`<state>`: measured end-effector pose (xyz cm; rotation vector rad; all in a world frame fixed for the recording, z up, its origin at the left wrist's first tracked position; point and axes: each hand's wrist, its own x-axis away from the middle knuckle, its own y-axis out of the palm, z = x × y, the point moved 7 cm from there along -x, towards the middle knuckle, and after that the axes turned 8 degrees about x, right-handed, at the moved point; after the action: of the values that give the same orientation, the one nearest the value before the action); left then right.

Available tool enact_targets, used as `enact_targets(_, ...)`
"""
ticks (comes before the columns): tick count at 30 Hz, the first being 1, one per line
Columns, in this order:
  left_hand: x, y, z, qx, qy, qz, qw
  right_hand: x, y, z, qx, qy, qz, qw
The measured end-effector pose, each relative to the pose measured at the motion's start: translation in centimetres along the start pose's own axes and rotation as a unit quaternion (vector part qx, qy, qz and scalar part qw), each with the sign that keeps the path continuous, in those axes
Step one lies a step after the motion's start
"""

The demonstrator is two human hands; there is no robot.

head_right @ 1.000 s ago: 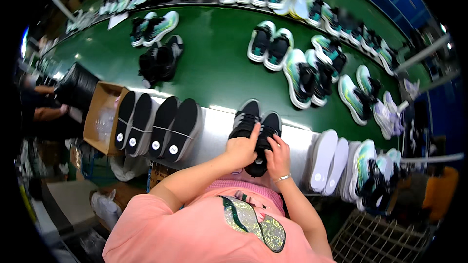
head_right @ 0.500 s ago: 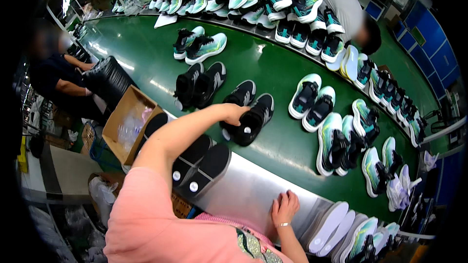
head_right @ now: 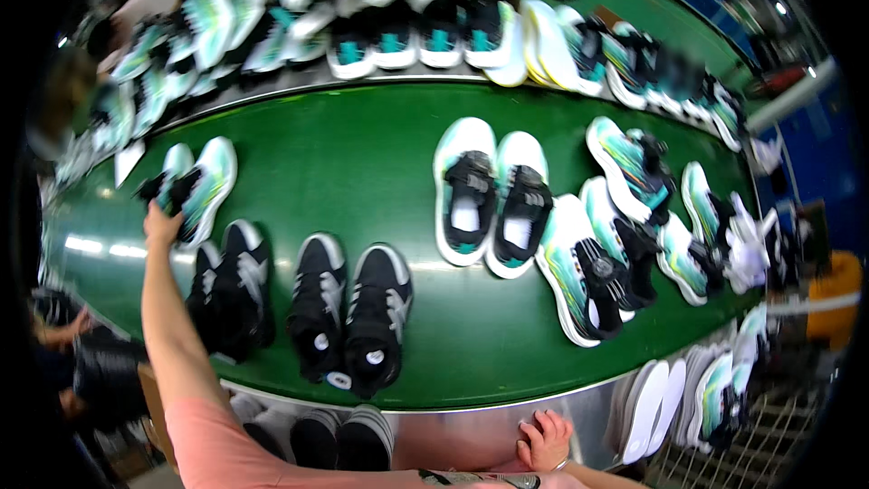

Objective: The person picks up shoes from a large cardboard box on the floor and places them onto a metal counter next to a green conveyor belt, then moves pairs of shoes from the counter onto the belt.

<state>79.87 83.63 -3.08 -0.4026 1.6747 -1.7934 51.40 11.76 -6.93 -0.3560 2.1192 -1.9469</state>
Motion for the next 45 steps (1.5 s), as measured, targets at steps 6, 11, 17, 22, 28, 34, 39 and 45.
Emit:
enact_targets(6,-3.9,2.8,-1.2,-0.119,-0.123,-0.14,0.975,0.0,-0.2,0.6,-0.03,0.015,-0.012,0.999)
enact_targets(11,1.2,-0.7,3.0,-0.101,-0.13,-0.002,0.986,-5.3,-2.6,0.4,-0.135,-0.039,-0.082,0.987)
enact_targets(17,-1.0,-6.8,4.5,0.263,0.044,0.158,0.951,-25.0,-10.2,-0.2,-0.059,-0.026,0.101,0.993)
enact_targets(22,7.6,-7.4,21.8,0.643,-0.014,-0.182,0.744,-34.2,-2.6,1.1,-0.066,0.095,-0.226,0.967)
enact_targets(28,19.7,-12.9,32.4,0.674,-0.004,-0.362,0.644,-32.6,-12.4,4.6,-0.328,-0.014,-0.097,0.94)
enact_targets(34,22.9,-11.9,43.3,0.615,0.033,-0.44,0.653,-26.0,-23.1,16.5,-0.319,0.005,0.039,0.947)
enact_targets(39,24.3,-6.8,50.5,0.55,0.062,-0.386,0.738,-22.8,-23.1,29.6,-0.009,0.153,0.043,0.987)
enact_targets(45,25.2,1.9,53.2,0.448,0.06,-0.37,0.811,-24.0,-19.9,35.3,0.12,0.211,-0.115,0.963)
